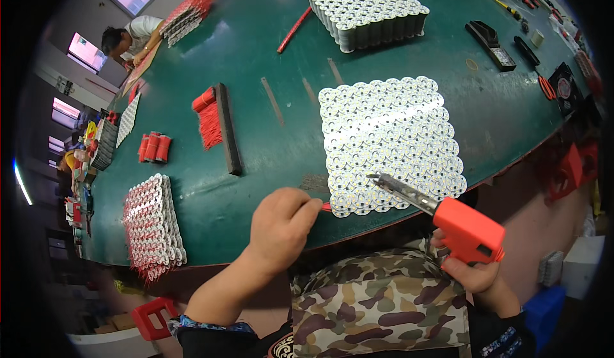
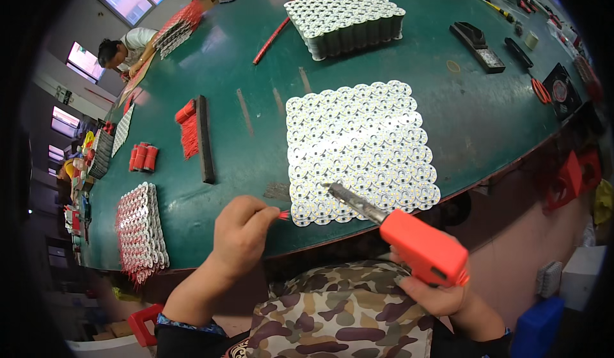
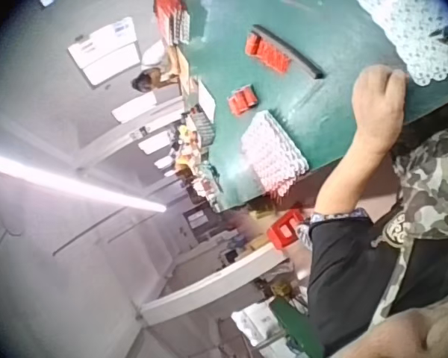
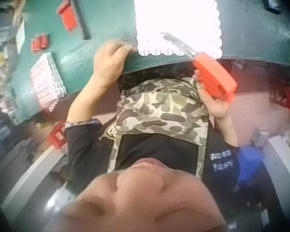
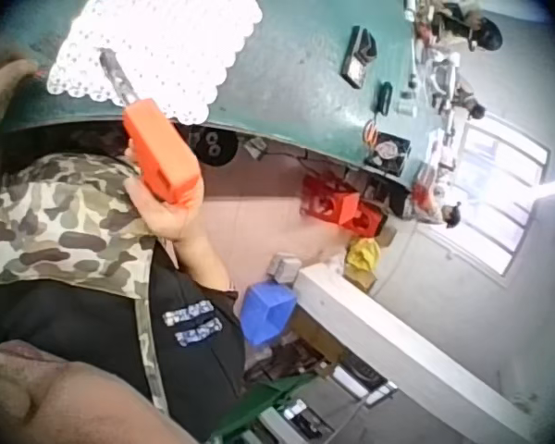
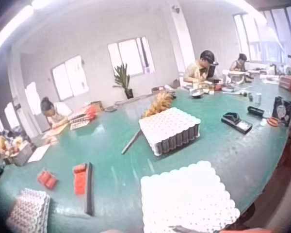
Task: The person attaches wires to an LED panel by picking wires from a bundle and soldering them to the board using a soldering iron.
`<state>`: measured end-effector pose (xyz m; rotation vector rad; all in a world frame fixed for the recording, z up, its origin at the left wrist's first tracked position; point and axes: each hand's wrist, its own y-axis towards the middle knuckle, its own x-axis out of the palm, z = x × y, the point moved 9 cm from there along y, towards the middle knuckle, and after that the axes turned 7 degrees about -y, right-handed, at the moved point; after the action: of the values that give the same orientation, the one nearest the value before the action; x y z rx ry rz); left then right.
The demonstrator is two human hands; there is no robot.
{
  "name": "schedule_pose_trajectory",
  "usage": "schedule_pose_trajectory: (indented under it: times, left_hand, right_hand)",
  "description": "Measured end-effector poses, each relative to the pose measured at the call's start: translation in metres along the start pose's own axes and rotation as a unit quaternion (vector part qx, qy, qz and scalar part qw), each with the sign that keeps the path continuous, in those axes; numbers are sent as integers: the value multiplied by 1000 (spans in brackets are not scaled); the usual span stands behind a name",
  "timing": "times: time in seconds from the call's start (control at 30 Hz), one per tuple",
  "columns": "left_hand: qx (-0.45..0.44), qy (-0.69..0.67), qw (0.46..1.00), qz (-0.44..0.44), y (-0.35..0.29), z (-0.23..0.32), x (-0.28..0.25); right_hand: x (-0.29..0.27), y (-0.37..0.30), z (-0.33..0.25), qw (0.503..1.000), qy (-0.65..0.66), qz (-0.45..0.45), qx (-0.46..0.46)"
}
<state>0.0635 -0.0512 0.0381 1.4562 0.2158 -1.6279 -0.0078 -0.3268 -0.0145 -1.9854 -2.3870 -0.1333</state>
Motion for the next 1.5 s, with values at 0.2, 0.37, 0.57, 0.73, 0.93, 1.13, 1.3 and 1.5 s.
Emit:
schedule_pose_trajectory:
  times: [0.2, 0.37, 0.57, 0.73, 0.93, 1.13, 1.3, 1.5]
  left_hand:
    - [27, -6, 999, 26, -7, 9, 11]
    - [15, -5, 1000, 4, 1, 8, 16]
    - [-1, 8, 1000, -11, 3, 8, 18]
    - [-12, 0, 1000, 6, 1, 7, 18]
    - [5, 9, 1000, 3, 1, 7, 20]
    - [7, 10, 1000, 3, 2, 8, 20]
    - [6, 9, 1000, 6, 2, 9, 20]
    - [6, 19, 1000, 5, 3, 10, 21]
  right_hand:
    - [19, 0, 1, 982, -181, -59, 15]
    - [24, -3, 8, 965, -224, -42, -133]
    - [33, 2, 7, 941, -278, -60, -185]
    - [34, 1, 4, 929, -298, -45, -214]
    - [34, 2, 6, 931, -292, -51, -212]
    - [34, 3, 6, 933, -293, -49, -201]
    - [34, 4, 8, 934, -288, -56, -202]
    - [39, 8, -9, 919, -324, -25, -222]
